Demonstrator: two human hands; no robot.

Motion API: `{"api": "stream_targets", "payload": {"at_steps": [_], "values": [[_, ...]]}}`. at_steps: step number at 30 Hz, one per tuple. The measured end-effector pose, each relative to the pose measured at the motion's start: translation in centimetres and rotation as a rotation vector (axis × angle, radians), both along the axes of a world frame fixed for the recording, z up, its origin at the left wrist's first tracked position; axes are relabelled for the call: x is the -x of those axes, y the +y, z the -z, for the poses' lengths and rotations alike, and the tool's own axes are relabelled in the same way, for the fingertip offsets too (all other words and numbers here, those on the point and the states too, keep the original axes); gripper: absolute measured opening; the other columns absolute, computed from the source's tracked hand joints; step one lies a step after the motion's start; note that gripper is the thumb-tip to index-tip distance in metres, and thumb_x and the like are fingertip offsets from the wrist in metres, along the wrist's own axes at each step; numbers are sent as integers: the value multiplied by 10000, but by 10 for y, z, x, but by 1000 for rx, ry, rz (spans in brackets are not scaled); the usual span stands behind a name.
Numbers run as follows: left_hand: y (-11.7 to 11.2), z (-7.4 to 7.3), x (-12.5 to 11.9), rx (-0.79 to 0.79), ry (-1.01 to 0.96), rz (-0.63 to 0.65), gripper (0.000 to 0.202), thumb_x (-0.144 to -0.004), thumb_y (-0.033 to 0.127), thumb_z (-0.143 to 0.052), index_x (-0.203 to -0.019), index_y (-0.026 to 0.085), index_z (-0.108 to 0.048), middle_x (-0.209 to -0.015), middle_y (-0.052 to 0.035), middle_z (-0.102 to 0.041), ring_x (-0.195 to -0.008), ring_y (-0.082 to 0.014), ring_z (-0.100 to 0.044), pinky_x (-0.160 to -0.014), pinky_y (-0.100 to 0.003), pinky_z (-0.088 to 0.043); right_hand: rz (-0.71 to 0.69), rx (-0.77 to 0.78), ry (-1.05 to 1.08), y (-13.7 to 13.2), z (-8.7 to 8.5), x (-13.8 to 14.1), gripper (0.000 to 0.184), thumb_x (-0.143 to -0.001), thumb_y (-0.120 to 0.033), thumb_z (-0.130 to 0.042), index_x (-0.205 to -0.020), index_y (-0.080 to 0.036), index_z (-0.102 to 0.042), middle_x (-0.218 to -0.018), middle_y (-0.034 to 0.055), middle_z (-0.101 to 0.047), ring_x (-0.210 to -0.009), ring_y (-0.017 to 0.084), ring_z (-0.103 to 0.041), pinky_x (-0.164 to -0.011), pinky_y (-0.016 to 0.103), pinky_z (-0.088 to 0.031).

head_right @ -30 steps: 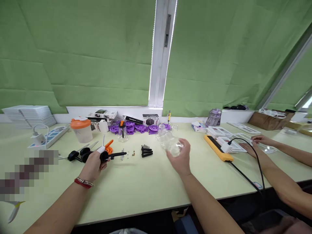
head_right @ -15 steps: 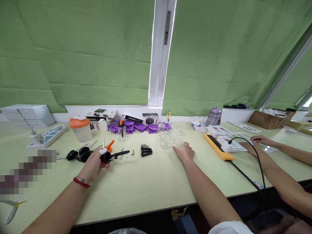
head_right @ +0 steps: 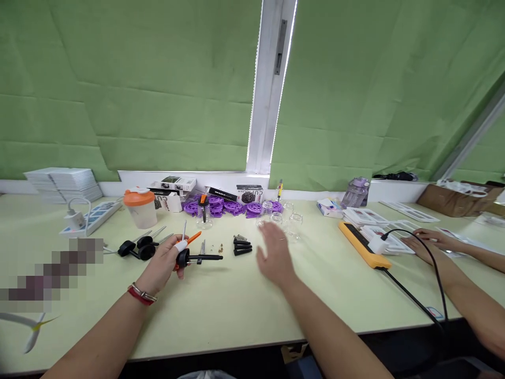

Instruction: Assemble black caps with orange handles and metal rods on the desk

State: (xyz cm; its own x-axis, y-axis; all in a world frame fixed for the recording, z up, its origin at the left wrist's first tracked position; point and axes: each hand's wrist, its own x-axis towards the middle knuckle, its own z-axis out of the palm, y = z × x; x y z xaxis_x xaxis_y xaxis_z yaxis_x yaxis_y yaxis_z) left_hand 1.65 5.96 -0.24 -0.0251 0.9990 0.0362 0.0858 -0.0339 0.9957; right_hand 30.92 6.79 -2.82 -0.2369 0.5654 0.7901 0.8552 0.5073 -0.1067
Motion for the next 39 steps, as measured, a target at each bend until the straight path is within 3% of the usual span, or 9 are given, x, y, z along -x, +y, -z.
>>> {"api": "stream_targets", "payload": {"at_steps": [5, 9, 15, 18, 20, 24, 28, 33, 39], "values": [[-17, -15, -13, 54, 19, 66, 431, -795, 488, -495, -1104, 192, -441, -500, 71, -464, -432, -166, -555, -291, -219, -404, -279, -32, -338, -34, -1, 88, 389, -868, -147, -446, -1253, -165, -503, -1125, 132, -623, -1050, 251, -545, -923, 448, -405], [-26, -18, -7, 60, 86, 66, 504, -850, 522, -406, -1234, 197, -375, -565, 52, -510, -462, -155, -552, -416, -294, -490, -316, 86, -201, -28, -10, 103, 330, -876, -84, -383, -1132, -134, -586, -917, 112, -664, -818, 189, -590, -734, 331, -453], [-28, -14, 8, -449, 565, -43, 380, -820, 462, -497, -1083, 203, -592, -1008, -87, -586, -900, -219, -584, -784, -375, -492, -427, 837, 402, -17, -44, 94, 167, -851, -246, -486, -795, -188, -632, -610, -21, -528, -548, 106, -449, -523, 232, -341], [-22, -6, 4, -338, 440, 49, 487, -785, 447, -549, -1207, 206, -511, -1022, -77, -572, -732, -168, -598, -640, -319, -504, -467, 1125, 581, -9, -39, 96, 131, -785, -247, -547, -687, -168, -586, -494, -61, -390, -453, 74, -314, -465, 223, -238], [-17, 1, 1, -164, 299, 103, 598, -763, 446, -573, -1288, 202, -422, -929, -42, -577, -564, -119, -564, -528, -280, -477, -481, 1220, 698, -2, -26, 99, 49, -735, -208, -581, -722, -160, -576, -504, -63, -428, -451, 72, -329, -471, 224, -252], [-10, 17, -2, 83, 156, 177, 507, -727, 439, -603, -1127, 135, -535, -650, 30, -522, -458, -110, -522, -459, -250, -433, -407, 1204, 849, 13, 11, 104, 202, -692, -186, -615, -873, -164, -529, -636, -23, -567, -517, 97, -450, -528, 243, -356], [-9, 32, -2, 153, 89, 162, 630, -724, 418, -624, -1255, 136, -434, -592, 41, -515, -436, -129, -528, -430, -257, -439, -349, 1072, 782, 18, 37, 108, 273, -709, -214, -610, -961, -193, -507, -705, -15, -614, -629, 132, -530, -600, 261, -387], [-10, 43, -8, 166, 184, 68, 560, -780, 374, -578, -1272, 164, -415, -540, 43, -503, -411, -128, -508, -372, -224, -398, -263, 934, 707, 12, 43, 115, 239, -743, -206, -576, -970, -218, -503, -750, -17, -643, -744, 157, -579, -701, 283, -396], [-6, 43, -13, 195, 159, -22, 331, -769, 351, -581, -1026, 150, -529, -538, 48, -468, -374, -86, -450, -343, -185, -321, -221, 877, 649, 14, 44, 124, 220, -754, -163, -548, -963, -222, -506, -753, -12, -635, -721, 152, -574, -673, 269, -398]]}}
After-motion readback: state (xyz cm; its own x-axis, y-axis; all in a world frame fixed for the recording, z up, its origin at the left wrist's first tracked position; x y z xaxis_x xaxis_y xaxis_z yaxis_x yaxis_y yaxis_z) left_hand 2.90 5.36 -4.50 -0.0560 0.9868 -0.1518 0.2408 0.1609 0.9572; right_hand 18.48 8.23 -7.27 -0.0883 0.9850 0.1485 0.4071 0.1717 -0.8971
